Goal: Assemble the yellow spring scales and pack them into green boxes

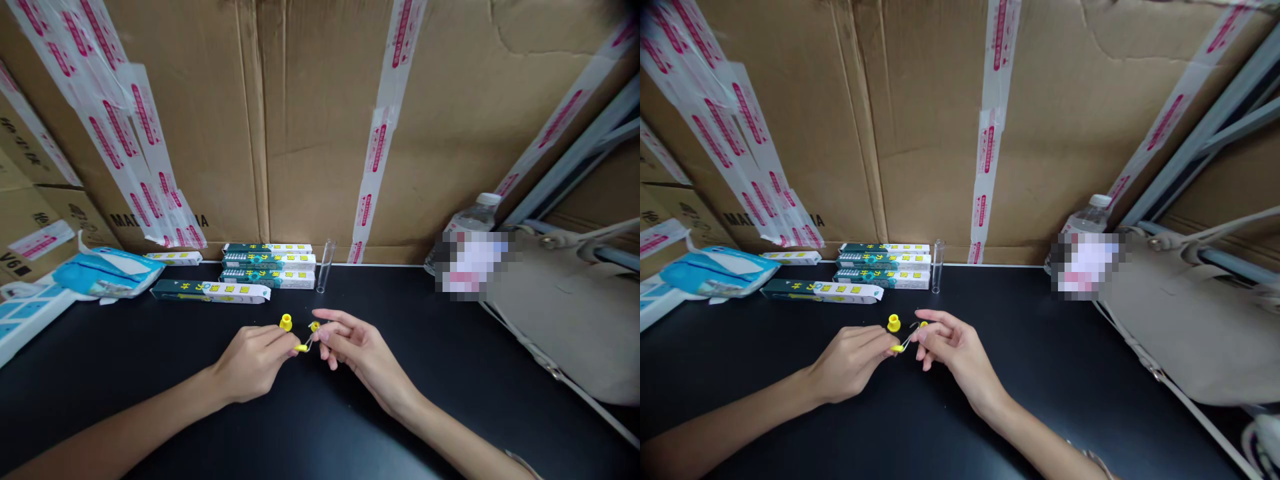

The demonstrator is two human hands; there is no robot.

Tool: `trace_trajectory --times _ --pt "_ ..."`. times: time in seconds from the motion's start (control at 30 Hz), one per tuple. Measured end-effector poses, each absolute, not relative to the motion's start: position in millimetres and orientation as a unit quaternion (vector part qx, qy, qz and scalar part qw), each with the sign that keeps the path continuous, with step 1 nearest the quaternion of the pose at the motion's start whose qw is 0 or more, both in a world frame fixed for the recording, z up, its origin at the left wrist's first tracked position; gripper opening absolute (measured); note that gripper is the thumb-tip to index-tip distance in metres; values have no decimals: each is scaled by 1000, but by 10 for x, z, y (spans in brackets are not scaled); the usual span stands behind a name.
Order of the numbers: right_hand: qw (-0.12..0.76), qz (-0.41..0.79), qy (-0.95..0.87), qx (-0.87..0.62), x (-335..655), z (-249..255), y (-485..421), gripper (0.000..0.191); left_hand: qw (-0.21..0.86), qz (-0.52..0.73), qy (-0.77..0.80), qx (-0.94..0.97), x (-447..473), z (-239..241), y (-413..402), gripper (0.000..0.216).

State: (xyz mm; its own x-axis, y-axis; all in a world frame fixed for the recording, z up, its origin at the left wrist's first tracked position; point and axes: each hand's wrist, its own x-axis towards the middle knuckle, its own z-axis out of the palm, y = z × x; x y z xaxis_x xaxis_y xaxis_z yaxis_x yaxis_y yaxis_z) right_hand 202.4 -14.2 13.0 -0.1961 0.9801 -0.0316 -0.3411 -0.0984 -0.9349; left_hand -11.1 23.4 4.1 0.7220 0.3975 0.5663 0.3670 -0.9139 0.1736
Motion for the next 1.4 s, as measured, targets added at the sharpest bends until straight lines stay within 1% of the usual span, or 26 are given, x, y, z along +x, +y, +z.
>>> trace_trajectory --times 0.1,0.23,0.4,0.47,0.57,0.63,0.7,0.73,0.87,1.0,1.17,1.3,1.4 --pt "494 618 -475 -384 2010 126 -153 36 11 302 204 931 -105 37 238 25" --pt "463 569 -546 -406 1978 93 -195 34 17 299 203 932 -104 23 235 25" --pt "464 477 -632 -398 1969 35 -228 26 46 317 219 922 -111 5 219 15" --pt "467 459 -644 -396 1965 26 -230 26 61 319 230 917 -119 0 215 16" --pt "469 479 -635 -384 1946 14 -236 34 76 310 245 916 -130 -12 212 19" --pt "471 498 -631 -364 1930 -6 -244 47 79 304 254 915 -131 -23 211 21" --pt "476 486 -643 -352 1918 -32 -254 60 75 301 263 913 -126 -34 208 27" --pt "480 468 -653 -351 1912 -45 -257 62 72 301 267 913 -122 -38 206 30" --pt "503 391 -676 -371 1894 -75 -271 60 61 298 277 912 -107 -41 192 37" --pt "506 331 -692 -395 1870 -75 -291 63 59 294 280 912 -103 -36 172 41" --pt "512 286 -691 -423 1829 -71 -299 55 56 281 290 913 -111 -32 166 61" --pt "511 279 -687 -435 1778 -78 -296 46 38 277 264 923 -104 0 160 58" --pt "518 281 -679 -439 1736 -81 -299 39 43 286 278 916 -79 8 136 55"
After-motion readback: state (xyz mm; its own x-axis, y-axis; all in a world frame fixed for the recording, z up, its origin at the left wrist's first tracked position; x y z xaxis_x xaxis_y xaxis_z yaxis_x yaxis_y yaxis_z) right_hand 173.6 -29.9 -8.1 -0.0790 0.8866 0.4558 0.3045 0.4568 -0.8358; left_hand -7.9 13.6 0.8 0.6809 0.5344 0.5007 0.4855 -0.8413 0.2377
